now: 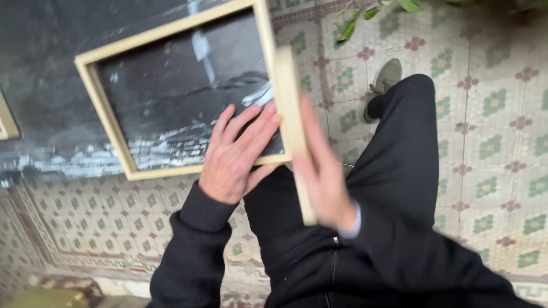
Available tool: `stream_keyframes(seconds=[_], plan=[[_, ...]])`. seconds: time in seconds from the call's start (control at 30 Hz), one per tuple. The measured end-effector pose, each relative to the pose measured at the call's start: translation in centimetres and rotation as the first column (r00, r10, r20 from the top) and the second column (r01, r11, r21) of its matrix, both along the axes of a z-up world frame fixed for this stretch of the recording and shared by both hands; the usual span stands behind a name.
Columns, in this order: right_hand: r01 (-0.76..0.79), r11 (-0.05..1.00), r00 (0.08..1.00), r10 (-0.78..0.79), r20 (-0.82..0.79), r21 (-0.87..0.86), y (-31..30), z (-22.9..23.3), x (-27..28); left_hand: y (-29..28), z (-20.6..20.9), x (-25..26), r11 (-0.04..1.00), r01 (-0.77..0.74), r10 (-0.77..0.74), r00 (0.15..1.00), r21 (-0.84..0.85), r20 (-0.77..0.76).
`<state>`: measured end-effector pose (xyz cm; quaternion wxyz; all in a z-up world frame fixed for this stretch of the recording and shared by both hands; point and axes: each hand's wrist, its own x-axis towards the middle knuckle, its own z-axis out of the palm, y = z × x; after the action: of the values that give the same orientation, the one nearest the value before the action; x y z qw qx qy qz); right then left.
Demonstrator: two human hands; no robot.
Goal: The person sands the edges of a rectangular wooden frame using a sanding block, holding the frame steady with the other hand. After sanding, the person applies glue to the frame's corner using a glue bottle.
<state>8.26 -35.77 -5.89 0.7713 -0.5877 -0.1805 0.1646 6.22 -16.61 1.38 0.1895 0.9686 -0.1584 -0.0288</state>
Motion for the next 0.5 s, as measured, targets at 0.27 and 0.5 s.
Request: stream_keyframes(seconds=[0.27,0.5], plan=[[0.088,0.990,0.995,-0.093,-0.043,-0.114,0.0,1.6,-0.5,0.7,-1.3,-0.6,0.999,0.042,-0.041,0.996,-0.006,0.077],[0.114,0.981,0.993,-0.111,0.032,-0.157,2.0,1.8,4.3,0.5,-2.1,-1.2,0.999,0.014,-0.010,0.996,-0.043,0.084]])
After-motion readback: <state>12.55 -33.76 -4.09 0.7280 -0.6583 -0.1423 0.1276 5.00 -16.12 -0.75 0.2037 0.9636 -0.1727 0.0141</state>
